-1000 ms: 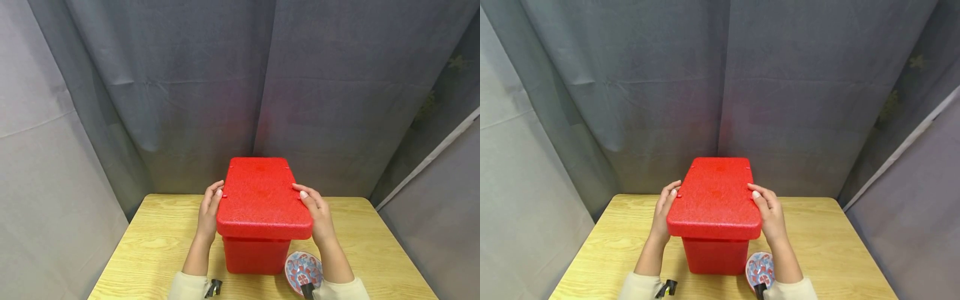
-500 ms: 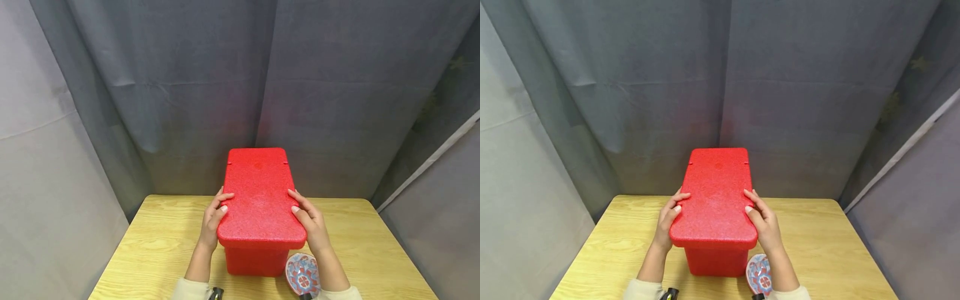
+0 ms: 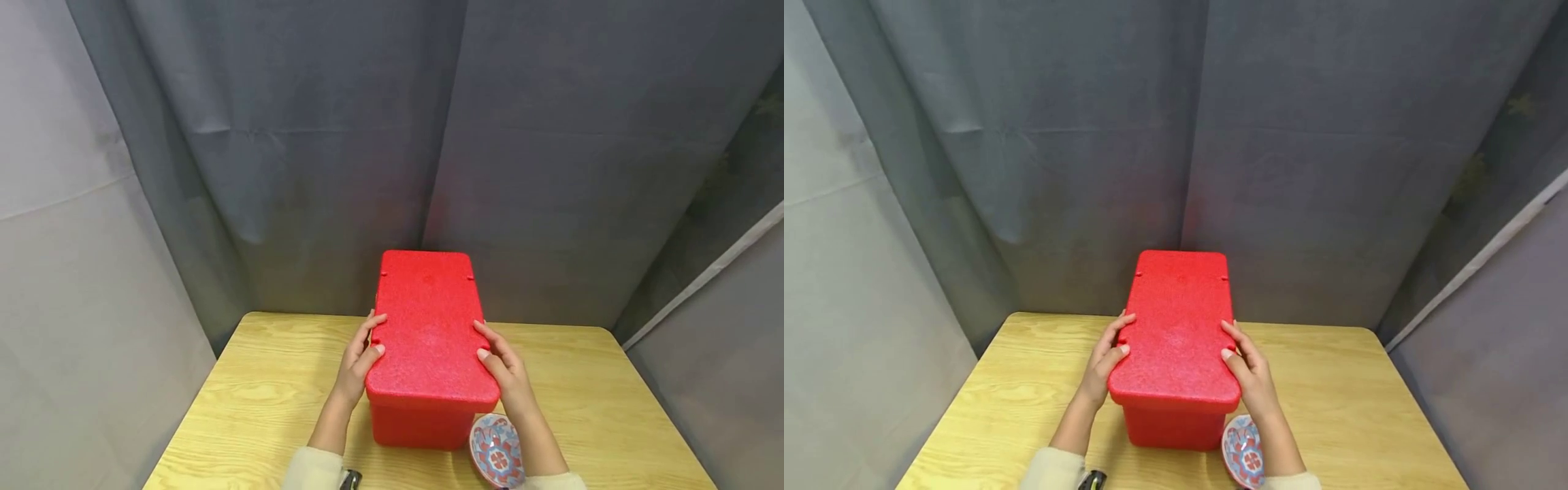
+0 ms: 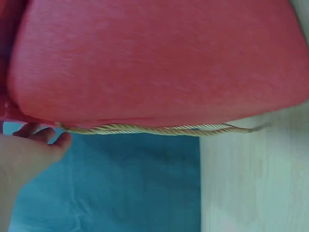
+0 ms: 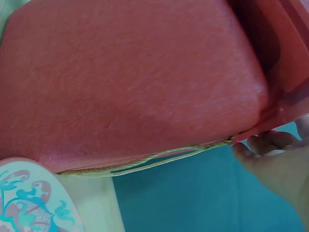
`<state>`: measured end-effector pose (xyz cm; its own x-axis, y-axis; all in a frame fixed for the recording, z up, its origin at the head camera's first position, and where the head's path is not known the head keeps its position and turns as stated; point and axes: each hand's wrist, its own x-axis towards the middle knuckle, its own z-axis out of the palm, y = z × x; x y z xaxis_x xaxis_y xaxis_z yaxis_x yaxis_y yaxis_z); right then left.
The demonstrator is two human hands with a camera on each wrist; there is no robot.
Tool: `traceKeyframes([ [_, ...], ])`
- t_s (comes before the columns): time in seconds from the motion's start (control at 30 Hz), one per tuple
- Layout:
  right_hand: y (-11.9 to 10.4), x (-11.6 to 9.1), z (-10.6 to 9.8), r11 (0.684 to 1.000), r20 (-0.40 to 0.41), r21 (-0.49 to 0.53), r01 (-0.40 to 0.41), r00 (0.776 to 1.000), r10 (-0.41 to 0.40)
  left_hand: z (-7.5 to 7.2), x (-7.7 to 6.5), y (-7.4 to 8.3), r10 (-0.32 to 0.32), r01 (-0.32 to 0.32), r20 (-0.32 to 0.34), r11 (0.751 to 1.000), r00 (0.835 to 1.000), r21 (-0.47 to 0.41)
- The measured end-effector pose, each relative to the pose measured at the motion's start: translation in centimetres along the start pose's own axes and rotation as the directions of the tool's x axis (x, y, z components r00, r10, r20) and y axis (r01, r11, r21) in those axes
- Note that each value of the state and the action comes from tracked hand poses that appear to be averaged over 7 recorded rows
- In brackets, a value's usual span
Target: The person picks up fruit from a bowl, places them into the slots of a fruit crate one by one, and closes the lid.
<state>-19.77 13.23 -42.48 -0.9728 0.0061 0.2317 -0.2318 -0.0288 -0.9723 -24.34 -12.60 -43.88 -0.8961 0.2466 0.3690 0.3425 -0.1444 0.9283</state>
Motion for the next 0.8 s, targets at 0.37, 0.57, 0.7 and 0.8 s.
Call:
traceKeyframes([
  [0.37,2.5,2.0,-0.3,1.000,0.096,0.008,-0.028,0.995,0.027,-0.3,0.9,1.1,-0.036,0.033,0.034,0.996,0.999,0.085],
  [0.57,3.5,2.3,-0.3,1.000,0.075,0.007,-0.016,0.997,0.016,-0.8,1.3,-2.1,-0.043,0.042,0.026,0.998,0.999,0.038],
  [0.7,3.8,2.5,-0.1,0.999,0.059,0.021,-0.027,0.998,0.026,-1.0,1.3,-3.2,-0.038,0.038,0.004,0.999,0.999,0.029],
  [0.8,3.8,2.6,0.1,0.999,0.051,0.034,-0.035,0.998,0.033,-1.0,1.2,-3.4,-0.041,0.041,-0.007,0.999,0.999,0.020],
])
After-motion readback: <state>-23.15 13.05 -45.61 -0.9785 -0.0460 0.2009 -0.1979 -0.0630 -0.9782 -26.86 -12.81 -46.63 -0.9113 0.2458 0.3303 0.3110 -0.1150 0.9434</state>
